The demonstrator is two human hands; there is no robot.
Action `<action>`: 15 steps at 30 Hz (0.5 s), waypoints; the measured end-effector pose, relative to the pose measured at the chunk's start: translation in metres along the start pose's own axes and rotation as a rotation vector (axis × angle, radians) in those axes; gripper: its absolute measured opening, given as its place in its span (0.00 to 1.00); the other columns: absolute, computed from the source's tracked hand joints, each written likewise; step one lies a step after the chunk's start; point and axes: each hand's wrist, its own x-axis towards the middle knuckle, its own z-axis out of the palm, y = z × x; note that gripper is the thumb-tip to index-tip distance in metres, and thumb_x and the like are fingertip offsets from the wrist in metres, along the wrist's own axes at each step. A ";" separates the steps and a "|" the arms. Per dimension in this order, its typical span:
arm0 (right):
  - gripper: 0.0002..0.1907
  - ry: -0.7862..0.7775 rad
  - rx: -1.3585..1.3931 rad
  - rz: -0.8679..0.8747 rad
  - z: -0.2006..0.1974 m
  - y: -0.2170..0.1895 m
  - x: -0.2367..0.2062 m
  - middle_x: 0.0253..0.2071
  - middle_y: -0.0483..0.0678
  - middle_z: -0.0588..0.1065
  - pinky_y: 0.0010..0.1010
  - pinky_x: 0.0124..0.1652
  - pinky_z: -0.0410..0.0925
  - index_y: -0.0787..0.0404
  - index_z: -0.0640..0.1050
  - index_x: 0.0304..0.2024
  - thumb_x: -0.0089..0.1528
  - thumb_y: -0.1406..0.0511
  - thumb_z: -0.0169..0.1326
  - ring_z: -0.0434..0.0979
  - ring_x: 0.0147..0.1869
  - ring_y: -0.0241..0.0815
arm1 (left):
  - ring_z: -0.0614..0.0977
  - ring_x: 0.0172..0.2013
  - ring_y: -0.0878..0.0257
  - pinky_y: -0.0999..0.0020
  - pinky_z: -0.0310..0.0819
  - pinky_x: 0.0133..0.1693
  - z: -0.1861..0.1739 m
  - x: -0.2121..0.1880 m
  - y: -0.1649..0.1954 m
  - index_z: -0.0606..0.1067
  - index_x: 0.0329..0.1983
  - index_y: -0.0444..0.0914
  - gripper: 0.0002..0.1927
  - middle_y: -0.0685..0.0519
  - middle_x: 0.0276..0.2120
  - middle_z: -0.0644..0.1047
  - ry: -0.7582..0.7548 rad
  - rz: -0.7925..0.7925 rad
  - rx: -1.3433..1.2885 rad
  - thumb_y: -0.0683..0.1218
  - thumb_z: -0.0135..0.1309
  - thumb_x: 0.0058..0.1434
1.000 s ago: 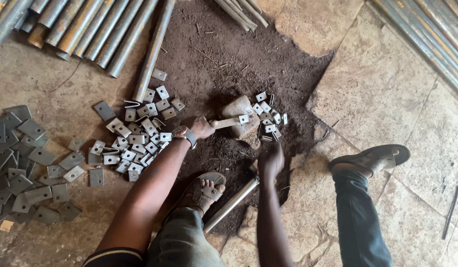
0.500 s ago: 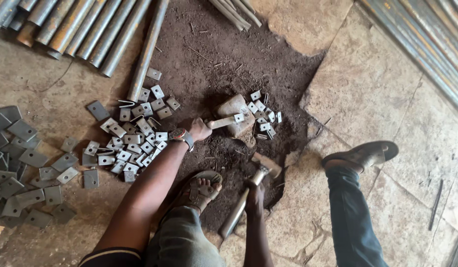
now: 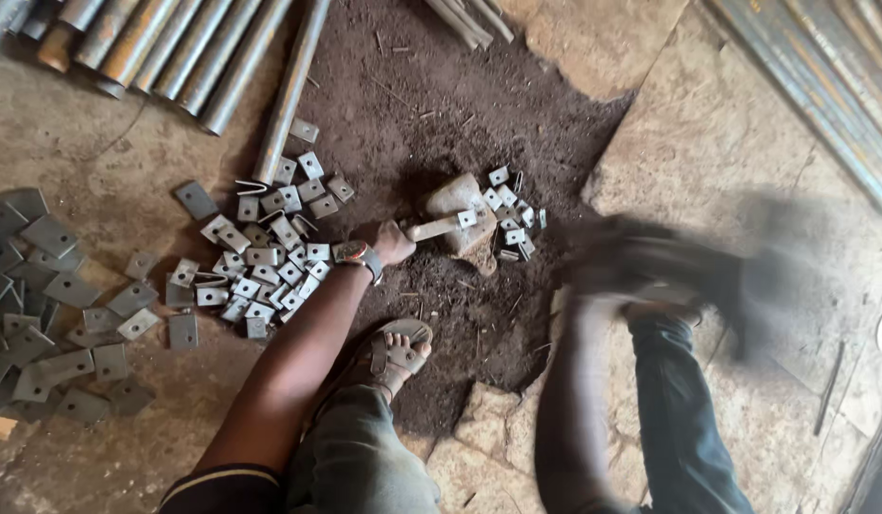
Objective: The person straightening metal plates by holding them against a large metal block and striking them with a hammer.
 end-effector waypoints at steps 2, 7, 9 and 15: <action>0.23 -0.415 -0.255 0.265 0.036 -0.008 -0.062 0.30 0.55 0.79 0.37 0.22 0.73 0.68 0.67 0.56 0.62 0.66 0.56 0.76 0.24 0.45 | 0.82 0.38 0.46 0.50 0.76 0.40 -0.003 -0.005 -0.003 0.76 0.47 0.34 0.22 0.39 0.37 0.78 -0.008 0.000 0.028 0.56 0.45 0.64; 0.26 -0.753 -0.152 0.794 0.027 -0.016 -0.099 0.29 0.55 0.78 0.34 0.19 0.72 0.70 0.67 0.56 0.60 0.65 0.60 0.76 0.21 0.41 | 0.82 0.39 0.43 0.47 0.77 0.42 -0.005 -0.013 -0.004 0.75 0.49 0.35 0.21 0.36 0.39 0.79 0.219 0.118 0.008 0.53 0.46 0.61; 0.25 -0.668 -0.165 0.569 -0.001 -0.009 -0.061 0.30 0.54 0.78 0.27 0.19 0.74 0.71 0.68 0.54 0.61 0.65 0.62 0.77 0.21 0.37 | 0.81 0.39 0.43 0.47 0.76 0.41 -0.002 -0.012 -0.002 0.75 0.49 0.34 0.21 0.37 0.38 0.78 0.176 0.096 -0.019 0.54 0.46 0.62; 0.20 0.019 -0.037 0.131 0.000 0.011 -0.027 0.18 0.46 0.71 0.22 0.21 0.63 0.69 0.70 0.52 0.64 0.65 0.61 0.67 0.17 0.34 | 0.81 0.36 0.42 0.46 0.75 0.39 0.002 -0.010 0.007 0.74 0.46 0.30 0.23 0.37 0.36 0.78 0.073 0.018 -0.100 0.55 0.44 0.66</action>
